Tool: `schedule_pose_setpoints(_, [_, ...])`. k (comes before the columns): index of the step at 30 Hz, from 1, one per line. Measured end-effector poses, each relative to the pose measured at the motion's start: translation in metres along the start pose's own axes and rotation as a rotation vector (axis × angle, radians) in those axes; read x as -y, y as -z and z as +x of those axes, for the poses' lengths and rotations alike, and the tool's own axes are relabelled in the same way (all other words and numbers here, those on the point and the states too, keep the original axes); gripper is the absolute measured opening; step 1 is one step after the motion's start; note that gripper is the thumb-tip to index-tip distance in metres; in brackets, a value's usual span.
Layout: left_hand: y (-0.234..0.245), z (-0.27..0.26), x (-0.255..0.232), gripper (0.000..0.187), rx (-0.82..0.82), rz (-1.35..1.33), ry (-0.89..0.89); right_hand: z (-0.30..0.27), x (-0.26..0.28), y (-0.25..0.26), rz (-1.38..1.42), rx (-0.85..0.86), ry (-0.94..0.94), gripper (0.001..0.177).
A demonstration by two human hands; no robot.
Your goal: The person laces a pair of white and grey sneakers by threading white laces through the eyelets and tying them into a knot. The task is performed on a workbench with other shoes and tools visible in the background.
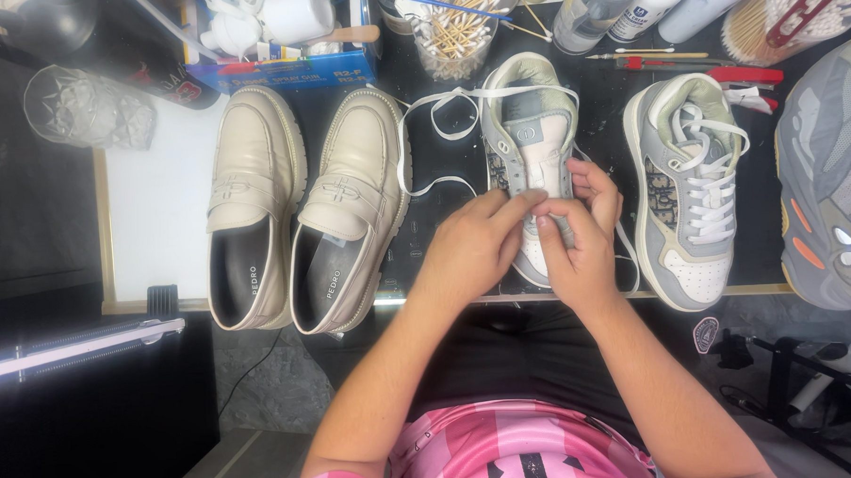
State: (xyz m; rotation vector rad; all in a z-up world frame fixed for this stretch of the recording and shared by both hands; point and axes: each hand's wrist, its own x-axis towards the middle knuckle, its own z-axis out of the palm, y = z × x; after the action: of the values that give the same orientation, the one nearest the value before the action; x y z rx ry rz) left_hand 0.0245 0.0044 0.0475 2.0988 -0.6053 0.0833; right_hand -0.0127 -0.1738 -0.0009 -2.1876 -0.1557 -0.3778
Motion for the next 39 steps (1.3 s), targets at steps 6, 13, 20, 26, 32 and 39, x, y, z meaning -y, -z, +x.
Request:
schedule_pose_setpoints(6, [0.009, 0.017, 0.014, 0.026, 0.211, 0.078, 0.009, 0.006, 0.004, 0.008, -0.061, 0.046, 0.007, 0.013])
schedule_pose_setpoints(13, [0.001, 0.018, 0.02, 0.019, 0.166, 0.052, -0.002, 0.021, 0.021, 0.028, -0.268, 0.176, 0.086, 0.029])
schedule_pose_setpoints(20, [0.009, 0.013, 0.016, 0.025, 0.186, -0.046, 0.027, 0.023, 0.014, 0.024, -0.282, 0.167, 0.135, 0.015])
schedule_pose_setpoints(26, [0.009, 0.018, 0.01, 0.027, 0.068, 0.176, 0.044, 0.029, -0.012, 0.084, -0.236, -0.297, 0.064, 0.007])
schedule_pose_setpoints(32, [0.0, 0.025, -0.011, 0.034, 0.015, 0.261, -0.057, 0.016, 0.011, 0.115, -0.115, -0.096, 0.056, 0.002])
schedule_pose_setpoints(39, [-0.015, 0.033, -0.016, 0.023, 0.102, -0.253, -0.04, 0.012, 0.035, 0.088, -0.171, 0.178, -0.167, 0.032])
